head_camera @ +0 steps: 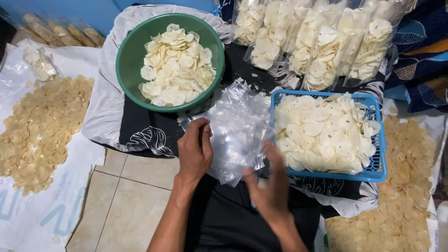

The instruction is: Packaging white chips from containers into plastic bags

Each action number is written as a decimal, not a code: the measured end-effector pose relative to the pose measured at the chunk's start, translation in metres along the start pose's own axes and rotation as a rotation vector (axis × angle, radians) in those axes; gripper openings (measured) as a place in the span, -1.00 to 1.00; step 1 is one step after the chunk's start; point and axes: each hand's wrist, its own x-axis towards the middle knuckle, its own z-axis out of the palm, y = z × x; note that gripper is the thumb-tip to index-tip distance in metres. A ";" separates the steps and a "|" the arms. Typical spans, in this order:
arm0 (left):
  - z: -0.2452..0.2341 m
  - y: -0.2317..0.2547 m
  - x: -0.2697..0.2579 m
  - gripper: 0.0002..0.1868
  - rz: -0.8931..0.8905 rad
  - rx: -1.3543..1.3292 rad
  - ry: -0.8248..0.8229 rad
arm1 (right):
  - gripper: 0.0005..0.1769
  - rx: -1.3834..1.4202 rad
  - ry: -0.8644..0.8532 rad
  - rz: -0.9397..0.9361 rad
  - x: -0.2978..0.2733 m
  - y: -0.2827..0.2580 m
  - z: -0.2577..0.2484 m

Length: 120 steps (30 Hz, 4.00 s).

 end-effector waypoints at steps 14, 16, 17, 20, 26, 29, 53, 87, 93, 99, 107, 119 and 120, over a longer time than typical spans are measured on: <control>0.034 0.060 0.028 -0.83 0.439 0.126 0.108 | -0.86 0.393 -0.008 0.389 0.055 0.038 -0.070; 0.045 0.081 0.006 -0.89 0.331 -0.002 0.190 | -0.86 0.427 0.096 0.390 0.044 0.048 -0.060; 0.047 0.095 -0.003 -0.64 0.175 -0.050 -0.005 | -0.91 0.500 0.097 0.378 0.036 0.055 -0.054; 0.053 0.106 -0.021 -0.49 -0.078 -0.207 -0.183 | -0.93 0.644 0.046 0.353 0.027 0.060 -0.047; 0.054 0.091 -0.039 -0.63 -0.235 -0.372 -0.182 | -0.91 0.854 -0.094 0.576 0.010 0.076 -0.054; 0.054 0.096 -0.037 -0.68 -0.114 -0.213 -0.154 | -0.91 0.609 0.030 0.470 0.011 0.049 -0.040; 0.067 0.105 -0.020 -0.89 0.411 -0.029 -0.180 | -0.50 0.544 0.060 0.478 0.029 -0.022 -0.060; 0.089 0.016 -0.001 -0.41 0.732 0.201 -0.132 | -0.30 1.195 -0.413 0.590 0.062 0.037 -0.043; 0.087 -0.018 0.018 -0.31 0.409 0.121 -0.206 | -0.32 0.601 -0.426 0.336 0.038 0.006 -0.097; 0.115 -0.033 0.010 -0.13 0.243 0.037 -0.220 | -0.44 0.549 -0.267 0.392 0.077 0.026 -0.079; 0.136 -0.035 -0.008 -0.10 0.237 0.083 0.003 | -0.33 0.552 -0.218 0.382 0.088 0.019 -0.049; 0.152 -0.041 -0.033 -0.23 0.117 -0.044 0.084 | -0.34 0.546 -0.067 0.413 0.079 0.011 -0.039; 0.151 -0.039 -0.034 -0.26 0.113 -0.093 0.046 | -0.33 0.548 -0.070 0.404 0.079 0.014 -0.037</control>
